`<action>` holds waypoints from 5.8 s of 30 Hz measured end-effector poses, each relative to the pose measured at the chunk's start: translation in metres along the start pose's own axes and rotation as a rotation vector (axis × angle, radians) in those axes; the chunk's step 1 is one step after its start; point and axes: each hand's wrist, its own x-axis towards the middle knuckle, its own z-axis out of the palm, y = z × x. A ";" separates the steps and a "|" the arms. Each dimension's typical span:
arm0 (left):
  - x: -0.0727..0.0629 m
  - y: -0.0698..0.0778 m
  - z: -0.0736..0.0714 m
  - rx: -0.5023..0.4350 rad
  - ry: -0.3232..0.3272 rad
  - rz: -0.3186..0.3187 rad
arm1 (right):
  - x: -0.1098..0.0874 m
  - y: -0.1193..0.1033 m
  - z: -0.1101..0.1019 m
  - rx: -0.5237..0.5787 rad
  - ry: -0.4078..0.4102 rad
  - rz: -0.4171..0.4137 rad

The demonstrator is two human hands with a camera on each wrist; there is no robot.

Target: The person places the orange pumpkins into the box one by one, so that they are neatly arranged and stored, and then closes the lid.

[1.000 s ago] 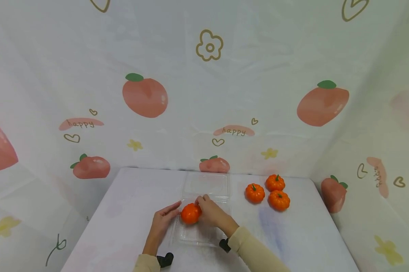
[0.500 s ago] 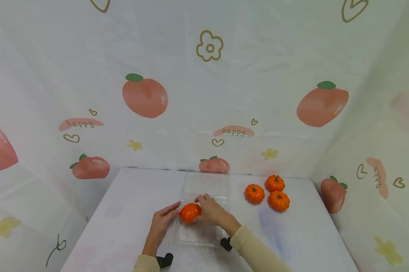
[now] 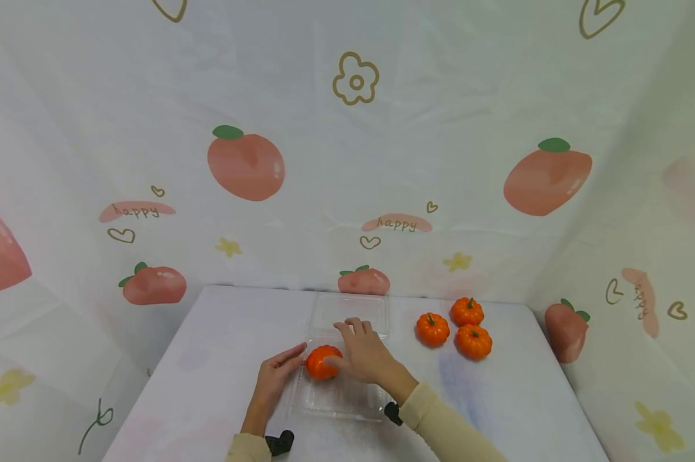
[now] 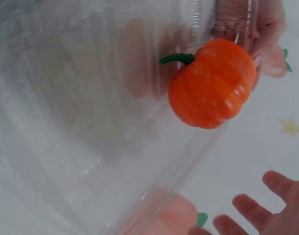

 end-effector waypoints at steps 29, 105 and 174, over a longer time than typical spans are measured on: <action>0.001 0.001 0.001 -0.023 -0.005 -0.006 | -0.017 0.060 0.002 -0.101 0.083 0.161; 0.003 -0.002 0.001 -0.048 0.002 -0.030 | -0.055 0.176 0.002 -0.032 0.145 0.305; 0.002 -0.001 0.001 -0.043 0.001 -0.040 | -0.049 0.071 -0.029 0.207 0.255 -0.107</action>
